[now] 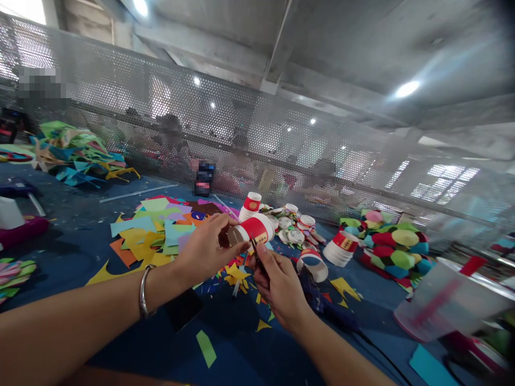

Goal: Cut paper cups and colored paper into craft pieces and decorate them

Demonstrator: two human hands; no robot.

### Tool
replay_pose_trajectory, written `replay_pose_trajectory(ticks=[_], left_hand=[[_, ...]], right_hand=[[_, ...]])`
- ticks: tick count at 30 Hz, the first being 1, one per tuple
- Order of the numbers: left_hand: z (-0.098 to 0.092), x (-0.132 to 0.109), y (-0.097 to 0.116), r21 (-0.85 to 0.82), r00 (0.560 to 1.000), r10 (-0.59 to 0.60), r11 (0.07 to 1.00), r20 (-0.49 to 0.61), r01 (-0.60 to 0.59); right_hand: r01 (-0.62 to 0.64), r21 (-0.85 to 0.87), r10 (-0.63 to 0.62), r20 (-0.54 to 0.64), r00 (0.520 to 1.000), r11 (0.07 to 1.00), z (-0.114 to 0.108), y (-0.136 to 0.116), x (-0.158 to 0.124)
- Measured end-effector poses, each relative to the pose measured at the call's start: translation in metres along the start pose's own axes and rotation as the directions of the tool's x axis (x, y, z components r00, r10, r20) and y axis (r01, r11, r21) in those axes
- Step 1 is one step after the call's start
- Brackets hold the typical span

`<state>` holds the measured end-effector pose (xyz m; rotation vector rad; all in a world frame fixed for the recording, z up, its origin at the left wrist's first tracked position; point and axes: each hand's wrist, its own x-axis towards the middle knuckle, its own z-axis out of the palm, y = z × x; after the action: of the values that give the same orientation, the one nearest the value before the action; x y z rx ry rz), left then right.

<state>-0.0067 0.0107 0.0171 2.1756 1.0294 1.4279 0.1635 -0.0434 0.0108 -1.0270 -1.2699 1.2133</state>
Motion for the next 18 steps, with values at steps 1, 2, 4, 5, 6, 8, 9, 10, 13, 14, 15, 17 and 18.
replay_pose_trajectory(ticks=[1, 2, 4, 5, 6, 8, 9, 10, 13, 14, 15, 17, 18], left_hand=[[0.000, -0.001, 0.000, 0.023, 0.999, 0.032, 0.999, -0.004, -0.031], [0.001, -0.002, 0.000, 0.036, 0.998, 0.058, 0.998, -0.005, -0.057], [0.004, -0.005, 0.000, 0.038, 0.996, 0.087, 0.995, 0.002, -0.087], [0.005, -0.006, 0.000, 0.033, 0.996, 0.093, 0.995, 0.009, -0.094], [0.006, -0.008, 0.000, 0.029, 0.995, 0.097, 0.995, 0.019, -0.097], [0.007, -0.010, 0.002, 0.018, 0.995, 0.091, 0.996, 0.029, -0.092], [0.007, -0.010, 0.003, 0.011, 0.996, 0.080, 0.997, 0.032, -0.080], [0.007, -0.010, 0.004, 0.004, 0.997, 0.066, 0.998, 0.034, -0.066], [0.004, -0.009, 0.009, -0.022, 1.000, 0.007, 1.000, 0.028, -0.007], [0.004, -0.009, 0.011, -0.058, 0.999, -0.018, 0.998, 0.027, 0.020], [0.004, -0.009, 0.012, -0.117, 0.999, -0.047, 0.992, 0.028, 0.050], [0.007, -0.010, 0.014, -0.272, 0.992, -0.115, 0.954, 0.044, 0.123], [0.009, -0.012, 0.014, -0.345, 0.987, -0.151, 0.925, 0.056, 0.161]], right_hand=[[0.000, -0.001, 0.000, -0.007, 1.000, 1.000, 0.000, 0.000, 0.000], [0.000, -0.001, 0.000, -0.013, 1.000, 1.000, 0.000, 0.001, 0.001], [-0.011, 0.005, 0.011, -0.024, 1.000, 1.000, 0.000, 0.003, 0.002], [-0.015, 0.006, 0.015, -0.025, 1.000, 1.000, -0.001, 0.004, 0.002], [-0.018, 0.008, 0.018, -0.026, 1.000, 1.000, -0.001, 0.004, 0.003], [-0.014, 0.011, 0.015, -0.020, 1.000, 1.000, -0.002, 0.005, 0.003], [-0.009, 0.015, 0.010, -0.016, 1.000, 1.000, -0.003, 0.005, 0.003], [-0.004, 0.021, 0.004, -0.011, 1.000, 1.000, -0.003, 0.005, 0.003], [0.007, 0.032, -0.007, 0.001, 1.000, 0.999, -0.004, 0.004, 0.002], [0.010, 0.030, -0.010, 0.001, 1.000, 0.999, -0.004, 0.004, 0.002], [0.015, 0.025, -0.015, -0.002, 1.000, 1.000, -0.004, 0.003, 0.001], [0.032, 0.012, -0.032, -0.007, 0.999, 0.999, -0.004, 0.002, 0.001], [0.042, 0.005, -0.042, -0.009, 0.999, 0.999, -0.004, 0.001, 0.000]])
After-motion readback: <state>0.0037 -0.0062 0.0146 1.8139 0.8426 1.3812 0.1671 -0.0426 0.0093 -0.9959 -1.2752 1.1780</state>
